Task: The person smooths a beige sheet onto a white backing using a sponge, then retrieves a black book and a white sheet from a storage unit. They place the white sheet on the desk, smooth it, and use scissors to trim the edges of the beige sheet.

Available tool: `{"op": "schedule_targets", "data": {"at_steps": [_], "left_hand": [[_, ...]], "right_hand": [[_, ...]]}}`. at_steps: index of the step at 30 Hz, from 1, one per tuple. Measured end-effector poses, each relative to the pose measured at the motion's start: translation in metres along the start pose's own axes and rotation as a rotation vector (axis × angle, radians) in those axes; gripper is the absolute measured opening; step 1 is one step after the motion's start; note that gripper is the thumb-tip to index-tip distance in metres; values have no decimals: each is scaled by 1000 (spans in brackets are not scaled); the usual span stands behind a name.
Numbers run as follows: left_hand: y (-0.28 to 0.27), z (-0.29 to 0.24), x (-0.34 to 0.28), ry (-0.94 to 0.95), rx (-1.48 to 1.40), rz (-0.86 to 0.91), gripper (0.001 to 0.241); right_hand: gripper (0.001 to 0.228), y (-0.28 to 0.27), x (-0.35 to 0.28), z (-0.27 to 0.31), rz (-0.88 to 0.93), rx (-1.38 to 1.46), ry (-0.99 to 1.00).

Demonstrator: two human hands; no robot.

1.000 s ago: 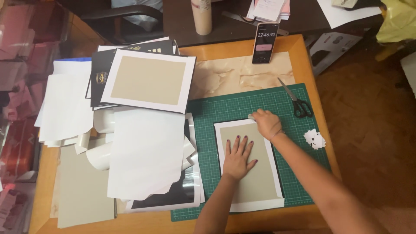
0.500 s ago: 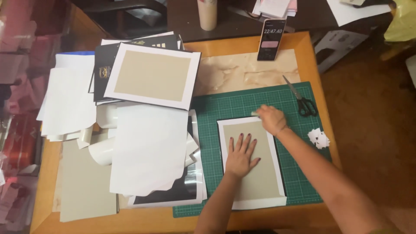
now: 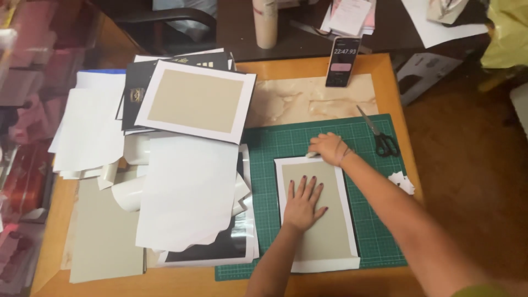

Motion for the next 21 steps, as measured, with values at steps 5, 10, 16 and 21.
{"op": "schedule_targets", "data": {"at_steps": [5, 10, 16, 21], "left_hand": [[1, 1, 4, -1, -11, 29, 72], [-1, 2, 5, 6, 1, 36, 73], [-2, 2, 4, -2, 5, 43, 73], [-4, 1, 3, -21, 9, 81, 71]], "right_hand": [[10, 30, -20, -12, -282, -199, -197], [11, 61, -47, -45, -298, -261, -336], [11, 62, -77, -60, -351, -249, -408], [7, 66, -91, -77, -250, -305, -386]]}}
Point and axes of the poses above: each hand's wrist, its own x-axis towards the middle knuckle, its own y-axis out of the palm, z = x × y, the point moved 6 cm from there along x, towards the middle knuckle, and after that the axes turned 1 degree about -y, right-handed, at the moved point
